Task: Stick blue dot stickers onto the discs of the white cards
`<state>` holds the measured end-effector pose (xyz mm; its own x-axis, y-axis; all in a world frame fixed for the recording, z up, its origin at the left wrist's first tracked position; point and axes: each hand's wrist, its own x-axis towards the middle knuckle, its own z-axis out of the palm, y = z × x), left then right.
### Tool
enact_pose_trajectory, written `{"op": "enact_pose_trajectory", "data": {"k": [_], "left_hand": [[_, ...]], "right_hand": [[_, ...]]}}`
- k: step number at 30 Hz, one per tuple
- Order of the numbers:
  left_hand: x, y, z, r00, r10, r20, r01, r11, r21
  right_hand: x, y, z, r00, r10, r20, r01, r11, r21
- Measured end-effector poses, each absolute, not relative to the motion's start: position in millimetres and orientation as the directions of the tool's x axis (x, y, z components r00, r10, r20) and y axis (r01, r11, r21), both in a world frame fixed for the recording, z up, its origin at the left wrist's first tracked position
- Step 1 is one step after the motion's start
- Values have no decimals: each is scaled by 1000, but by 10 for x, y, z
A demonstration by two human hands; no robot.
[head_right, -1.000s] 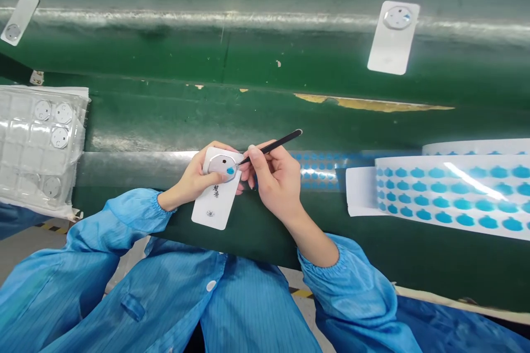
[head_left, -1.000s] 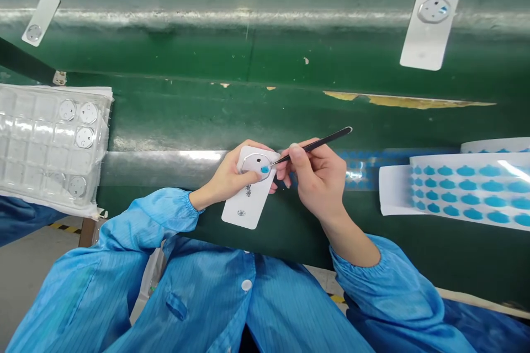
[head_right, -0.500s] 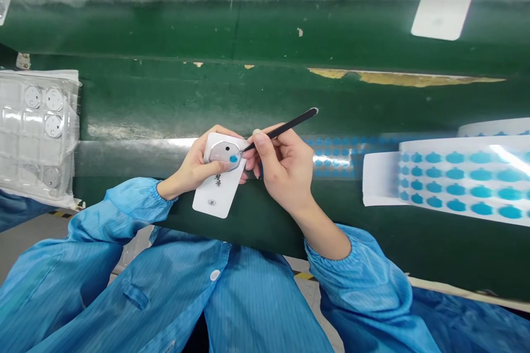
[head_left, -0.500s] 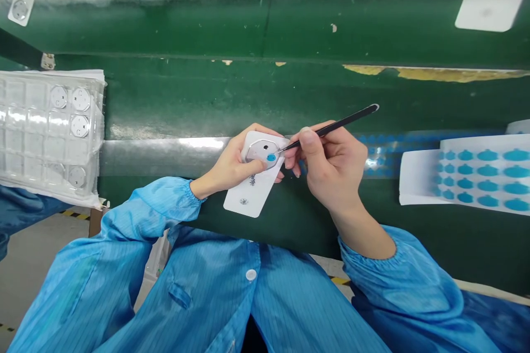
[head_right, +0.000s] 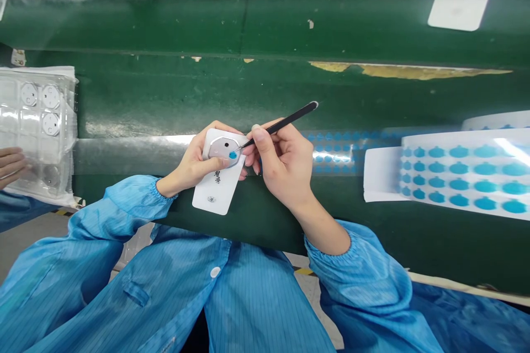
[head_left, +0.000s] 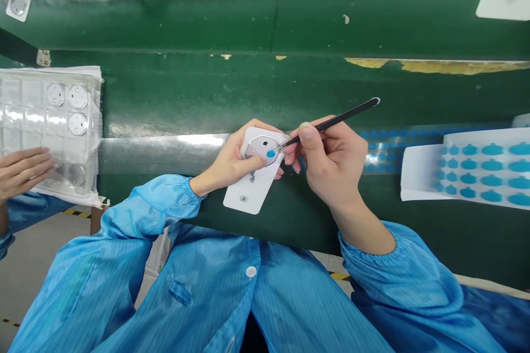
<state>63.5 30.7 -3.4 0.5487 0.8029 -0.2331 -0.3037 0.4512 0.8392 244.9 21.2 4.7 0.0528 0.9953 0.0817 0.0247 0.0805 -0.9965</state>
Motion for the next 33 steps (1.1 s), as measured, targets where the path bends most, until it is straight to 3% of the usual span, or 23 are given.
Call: {"op": "enact_pose_trajectory", "data": {"k": [22,30,33], "left_hand": [[648,294,-33,525,824,-213,-315,421,851],[660,283,-8,482,845,-231,-382,440,812],[659,307,-38,474,855,-211,-446,440,780]], "right_hand": [[2450,174,6,58,990,132,78,128,-989],[2412,214,-41,323,873,366,126,344,-931],[2421,212,-68,224,941,253,97,237,-967]]}}
